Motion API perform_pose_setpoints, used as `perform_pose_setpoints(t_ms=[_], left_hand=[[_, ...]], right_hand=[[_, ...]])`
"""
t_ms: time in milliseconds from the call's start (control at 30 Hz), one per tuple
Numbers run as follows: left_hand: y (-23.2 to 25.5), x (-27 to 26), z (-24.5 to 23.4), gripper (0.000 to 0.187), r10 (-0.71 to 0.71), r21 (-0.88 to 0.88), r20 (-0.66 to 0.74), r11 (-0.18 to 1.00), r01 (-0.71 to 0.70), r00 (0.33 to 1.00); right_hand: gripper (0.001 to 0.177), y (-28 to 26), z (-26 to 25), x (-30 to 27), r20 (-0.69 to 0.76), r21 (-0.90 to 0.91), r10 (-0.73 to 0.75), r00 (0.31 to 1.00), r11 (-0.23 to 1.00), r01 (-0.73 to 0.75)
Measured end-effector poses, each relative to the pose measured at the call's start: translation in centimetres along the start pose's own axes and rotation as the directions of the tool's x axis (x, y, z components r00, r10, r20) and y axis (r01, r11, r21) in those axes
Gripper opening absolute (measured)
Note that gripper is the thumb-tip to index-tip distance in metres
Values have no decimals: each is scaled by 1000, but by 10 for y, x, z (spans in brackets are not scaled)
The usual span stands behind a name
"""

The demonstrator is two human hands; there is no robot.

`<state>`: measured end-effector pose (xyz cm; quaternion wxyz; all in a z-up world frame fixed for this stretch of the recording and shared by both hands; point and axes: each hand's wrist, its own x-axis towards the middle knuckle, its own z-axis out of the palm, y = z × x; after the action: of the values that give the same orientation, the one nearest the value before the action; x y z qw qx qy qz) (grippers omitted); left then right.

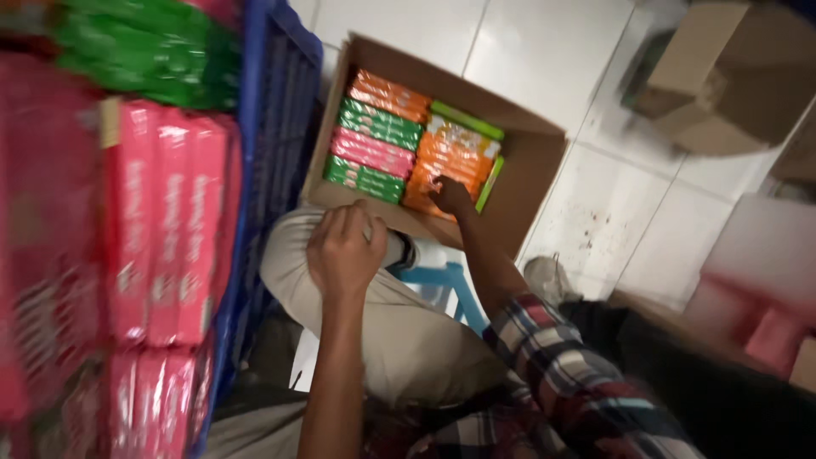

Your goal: The person takes packets of Tango snacks from a cardboard box and stacks them onto a blue crate. The person arranges the packets in neat rows, alternating between different flavors and colors.

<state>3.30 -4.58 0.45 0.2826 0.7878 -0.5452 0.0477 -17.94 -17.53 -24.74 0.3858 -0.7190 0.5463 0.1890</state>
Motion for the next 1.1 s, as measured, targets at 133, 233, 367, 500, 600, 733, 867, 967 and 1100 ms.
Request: perform_pose_setpoints(t_ms=[133, 233, 367, 500, 600, 733, 867, 967, 1100], left_hand=[[0, 10, -7, 6, -41, -54, 4, 998, 41, 999], [1, 18, -13, 9, -76, -188, -20, 980, 71, 997], [0, 17, -12, 8, -134, -260, -65, 959, 113, 989], [-1, 18, -7, 10, -166, -325, -107, 938, 123, 980], [-3, 14, -6, 9, -180, -283, -101, 948, 145, 978], [-6, 13, -6, 7, -168, -269, -107, 954, 134, 980], [-4, 17, -5, 10, -175, -322, -123, 938, 127, 977], [-4, 18, -7, 10, -172, -327, -125, 937, 124, 977], [-4, 20, -8, 12, -165, -312, -142, 943, 115, 976]], right_hand=[[37, -21, 26, 11, 154, -117, 40, 987, 993, -22], [46, -44, 44, 25, 238, -85, -128, 963, 985, 152], [46, -52, 48, 39, 171, -220, -164, 972, 955, 199], [41, -56, 34, 45, 163, -198, -156, 974, 962, 187], [46, -52, 36, 45, 175, -201, -110, 979, 969, 145], [60, -56, 40, 45, 161, -177, -99, 982, 976, 128], [65, -51, 39, 49, 214, -250, -64, 975, 961, 118], [62, -54, 36, 47, 267, -290, -35, 963, 950, 115], [47, -54, 42, 50, 237, -296, -10, 972, 952, 82]])
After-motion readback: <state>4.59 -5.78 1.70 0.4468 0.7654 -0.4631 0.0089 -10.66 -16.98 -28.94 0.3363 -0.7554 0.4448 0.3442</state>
